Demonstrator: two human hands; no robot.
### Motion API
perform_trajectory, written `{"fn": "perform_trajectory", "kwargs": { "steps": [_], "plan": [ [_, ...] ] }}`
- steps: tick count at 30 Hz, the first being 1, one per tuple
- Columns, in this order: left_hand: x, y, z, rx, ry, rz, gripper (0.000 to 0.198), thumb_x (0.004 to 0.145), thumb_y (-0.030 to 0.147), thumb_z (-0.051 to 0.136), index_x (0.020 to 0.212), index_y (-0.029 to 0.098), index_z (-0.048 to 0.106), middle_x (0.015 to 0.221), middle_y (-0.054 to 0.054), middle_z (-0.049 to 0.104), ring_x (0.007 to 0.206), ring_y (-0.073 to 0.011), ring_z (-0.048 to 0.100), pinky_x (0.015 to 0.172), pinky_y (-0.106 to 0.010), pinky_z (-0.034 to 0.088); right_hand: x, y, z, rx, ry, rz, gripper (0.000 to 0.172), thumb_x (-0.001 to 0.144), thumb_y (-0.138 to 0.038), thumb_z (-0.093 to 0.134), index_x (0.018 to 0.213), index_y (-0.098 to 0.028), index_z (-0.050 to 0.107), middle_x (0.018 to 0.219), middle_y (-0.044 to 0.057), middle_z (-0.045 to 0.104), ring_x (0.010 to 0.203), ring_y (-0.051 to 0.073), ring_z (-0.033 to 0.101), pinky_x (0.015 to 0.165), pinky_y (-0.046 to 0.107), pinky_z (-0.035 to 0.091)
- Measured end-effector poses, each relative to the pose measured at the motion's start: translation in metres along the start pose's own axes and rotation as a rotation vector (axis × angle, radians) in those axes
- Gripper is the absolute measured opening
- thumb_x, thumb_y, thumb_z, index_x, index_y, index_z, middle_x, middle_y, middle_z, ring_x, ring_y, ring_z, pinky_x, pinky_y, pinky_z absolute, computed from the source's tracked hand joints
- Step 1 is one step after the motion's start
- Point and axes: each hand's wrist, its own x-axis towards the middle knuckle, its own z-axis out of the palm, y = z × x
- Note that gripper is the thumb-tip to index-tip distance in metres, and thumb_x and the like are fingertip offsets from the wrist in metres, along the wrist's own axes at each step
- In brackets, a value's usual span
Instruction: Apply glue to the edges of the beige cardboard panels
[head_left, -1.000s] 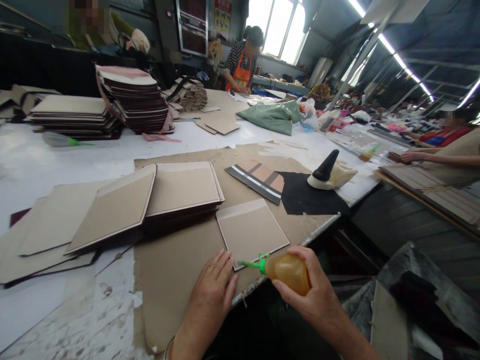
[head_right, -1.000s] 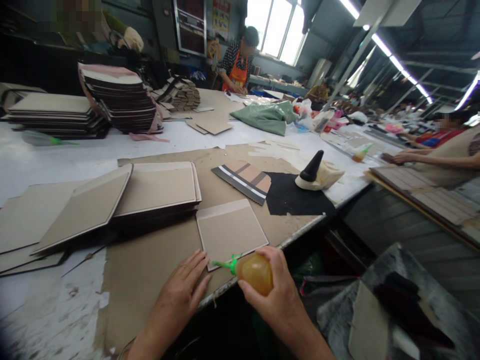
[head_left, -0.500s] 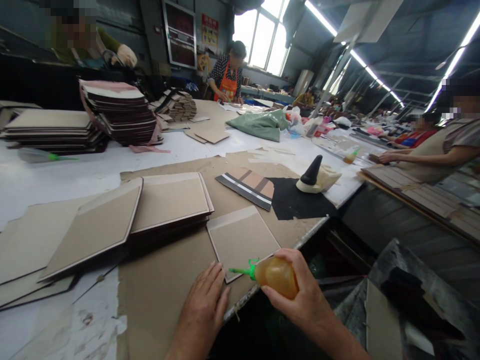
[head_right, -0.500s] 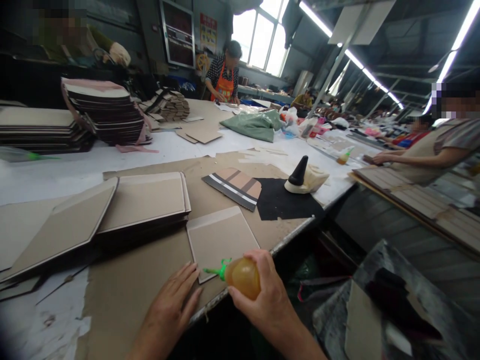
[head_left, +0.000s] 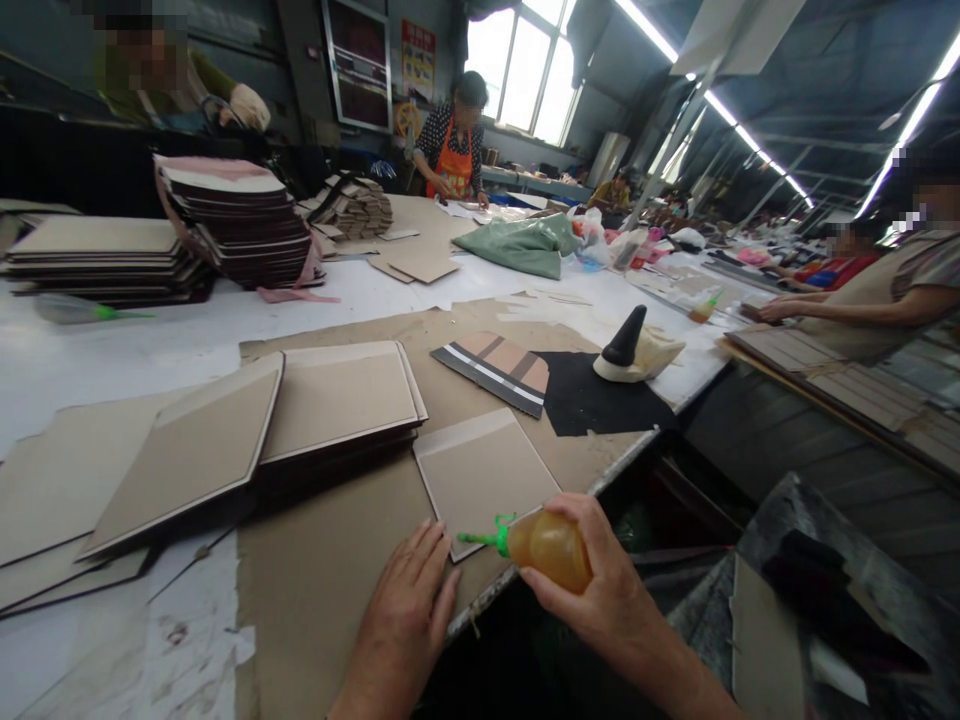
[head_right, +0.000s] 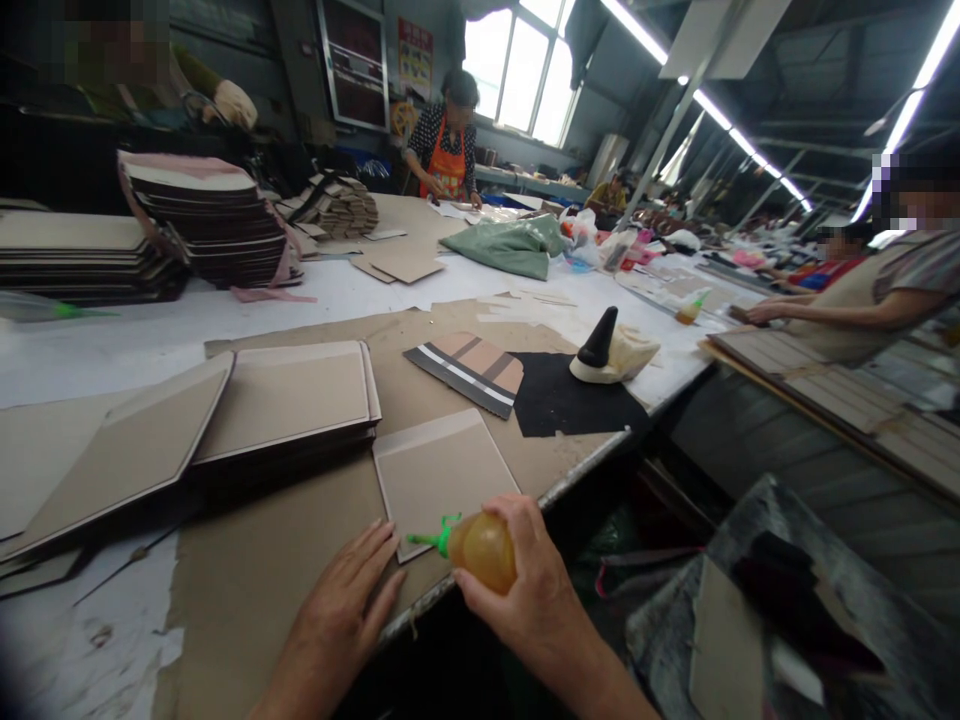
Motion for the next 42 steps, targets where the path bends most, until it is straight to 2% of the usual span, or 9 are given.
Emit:
{"fn": "perform_trajectory", "kwargs": {
  "steps": [10, 18, 27, 33, 37, 42],
  "plan": [
    [0.003, 0.001, -0.003, 0.013, 0.022, 0.013, 0.027, 0.091, 0.021, 0.041, 0.111, 0.010, 0.055, 0.113, -0.013, 0.062, 0.104, -0.0245, 0.059, 0.078, -0.044, 0.058, 0.001, 0.004, -0.007, -0.034, 0.031, 0.003, 0.042, 0.077, -0.020, 0.060, 0.113, -0.026, 0.039, 0.110, 0.001, 0.044, 0.103, 0.016, 0.048, 0.092, 0.027, 0.041],
    [0.004, 0.001, -0.003, 0.018, 0.017, 0.014, 0.027, 0.092, 0.022, 0.040, 0.111, 0.009, 0.055, 0.112, -0.013, 0.063, 0.105, -0.0244, 0.059, 0.079, -0.043, 0.058, -0.002, -0.001, -0.001, 0.024, 0.012, -0.009, 0.044, 0.076, -0.018, 0.061, 0.113, -0.026, 0.039, 0.110, 0.001, 0.044, 0.104, 0.015, 0.046, 0.094, 0.025, 0.038],
    [0.005, 0.001, -0.003, 0.023, 0.027, 0.030, 0.027, 0.092, 0.023, 0.041, 0.111, 0.010, 0.054, 0.112, -0.014, 0.063, 0.103, -0.0248, 0.060, 0.078, -0.044, 0.058, -0.002, 0.009, -0.011, -0.022, 0.036, 0.054, 0.040, 0.078, -0.020, 0.060, 0.112, -0.026, 0.039, 0.109, 0.002, 0.045, 0.102, 0.017, 0.048, 0.091, 0.030, 0.041],
    [0.004, 0.000, -0.002, 0.022, 0.027, 0.039, 0.027, 0.091, 0.021, 0.042, 0.112, 0.009, 0.054, 0.112, -0.014, 0.063, 0.104, -0.0252, 0.060, 0.077, -0.045, 0.058, 0.000, -0.001, -0.004, 0.012, 0.036, 0.017, 0.043, 0.076, -0.017, 0.061, 0.112, -0.026, 0.039, 0.108, 0.002, 0.045, 0.102, 0.017, 0.048, 0.092, 0.030, 0.041],
    [0.004, -0.001, -0.003, 0.019, 0.046, 0.048, 0.027, 0.091, 0.022, 0.042, 0.111, 0.010, 0.055, 0.111, -0.014, 0.063, 0.103, -0.0245, 0.060, 0.077, -0.042, 0.058, 0.000, -0.005, 0.000, 0.044, 0.004, 0.027, 0.046, 0.074, -0.014, 0.063, 0.111, -0.026, 0.039, 0.108, 0.001, 0.045, 0.102, 0.016, 0.048, 0.093, 0.029, 0.041],
    [0.003, -0.002, -0.002, 0.024, 0.040, 0.047, 0.027, 0.091, 0.023, 0.042, 0.111, 0.010, 0.056, 0.112, -0.014, 0.062, 0.104, -0.0244, 0.060, 0.080, -0.039, 0.057, 0.000, 0.001, -0.007, -0.001, 0.026, 0.034, 0.042, 0.077, -0.015, 0.060, 0.111, -0.026, 0.039, 0.106, 0.001, 0.045, 0.101, 0.017, 0.049, 0.091, 0.031, 0.042]
  ]
}}
